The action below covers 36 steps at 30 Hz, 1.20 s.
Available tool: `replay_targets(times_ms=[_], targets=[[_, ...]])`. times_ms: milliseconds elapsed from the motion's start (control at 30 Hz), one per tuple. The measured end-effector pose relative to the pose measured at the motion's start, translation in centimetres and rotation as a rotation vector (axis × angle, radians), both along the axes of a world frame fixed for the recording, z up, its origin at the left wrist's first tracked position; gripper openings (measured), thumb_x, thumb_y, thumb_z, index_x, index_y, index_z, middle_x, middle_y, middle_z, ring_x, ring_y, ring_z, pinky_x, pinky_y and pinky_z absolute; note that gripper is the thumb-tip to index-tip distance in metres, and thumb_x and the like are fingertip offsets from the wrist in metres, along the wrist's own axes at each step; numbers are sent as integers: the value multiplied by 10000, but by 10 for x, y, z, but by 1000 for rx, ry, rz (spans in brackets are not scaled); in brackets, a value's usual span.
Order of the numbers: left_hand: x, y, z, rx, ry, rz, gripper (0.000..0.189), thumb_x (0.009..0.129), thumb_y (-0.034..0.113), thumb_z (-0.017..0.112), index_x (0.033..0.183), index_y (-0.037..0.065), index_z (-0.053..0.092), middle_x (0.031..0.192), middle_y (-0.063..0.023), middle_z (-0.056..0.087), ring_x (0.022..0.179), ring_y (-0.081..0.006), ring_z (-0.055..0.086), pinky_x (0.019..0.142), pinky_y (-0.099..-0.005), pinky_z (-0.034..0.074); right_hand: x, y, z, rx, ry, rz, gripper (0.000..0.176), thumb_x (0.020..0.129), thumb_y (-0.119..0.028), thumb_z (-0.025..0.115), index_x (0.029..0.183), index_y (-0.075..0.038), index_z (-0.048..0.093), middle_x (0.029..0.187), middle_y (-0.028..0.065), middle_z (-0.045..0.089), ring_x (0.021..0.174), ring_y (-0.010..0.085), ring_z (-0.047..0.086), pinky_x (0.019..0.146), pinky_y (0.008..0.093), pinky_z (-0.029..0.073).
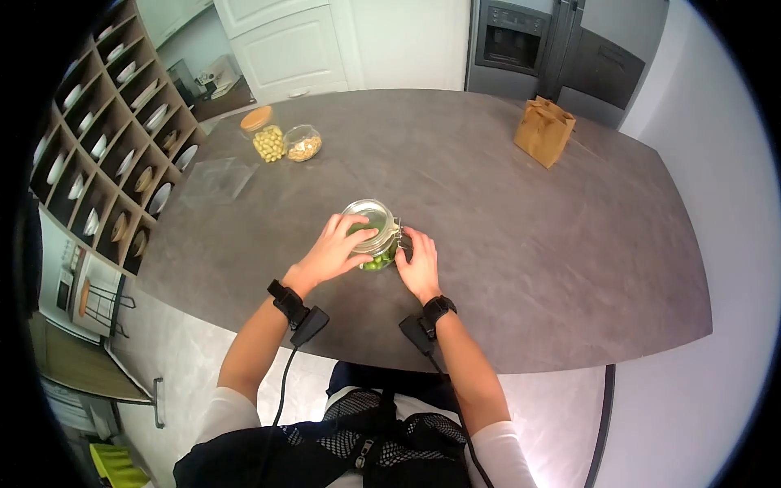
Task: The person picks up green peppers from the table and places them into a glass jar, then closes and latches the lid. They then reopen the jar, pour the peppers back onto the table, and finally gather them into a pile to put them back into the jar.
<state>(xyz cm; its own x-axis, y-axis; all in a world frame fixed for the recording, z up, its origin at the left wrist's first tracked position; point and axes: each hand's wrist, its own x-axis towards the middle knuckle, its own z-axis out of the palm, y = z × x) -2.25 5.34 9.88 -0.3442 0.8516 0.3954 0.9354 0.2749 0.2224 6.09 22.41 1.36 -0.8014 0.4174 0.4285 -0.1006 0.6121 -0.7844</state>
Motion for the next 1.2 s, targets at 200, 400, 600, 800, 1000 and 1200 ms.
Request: replay_targets(times_ms=[200,400,600,800,1000,1200], targets=[[7,9,11,-68,66,28,564,678,272,688,1194,175,481,1169,-54,420,1090,-288,355,916,-419,332,12,27,19,159,-22,102,380,726,-72,626,1090,-65,519,1051,94,530,986,247,486,855,340,406],[6,17,6,-157,60,75,550,714,329,650,1209,180,464,1338,-34,318,1267,-287,215,970,-510,245,-1,33,31,-810,-9,288,356,767,14,595,1110,-17,509,958,48,573,869,106,538,756,240,452],[6,17,7,-198,44,83,513,736,333,627,1197,175,467,1353,-22,315,1273,-275,226,972,-538,230,-9,14,51,-912,104,270,302,827,36,471,1125,-7,498,996,71,595,875,110,543,789,228,437],[7,20,14,-213,92,60,477,742,297,618,1177,159,480,1316,-44,360,1239,-285,278,954,-505,289,-7,9,50,-953,194,145,288,839,60,400,1101,3,505,992,77,599,861,104,551,771,228,443],[7,21,14,-228,124,54,459,746,280,614,1164,138,487,1311,-59,364,1227,-297,290,952,-499,295,-3,0,79,-301,54,-87,302,799,75,427,1025,-75,559,929,88,612,816,142,593,707,272,467],[9,20,10,-213,93,70,454,754,275,607,1166,131,483,1320,-62,353,1234,-304,280,951,-523,277,-5,-7,75,260,90,-189,276,774,61,465,971,-99,573,892,56,601,807,211,579,663,319,454]])
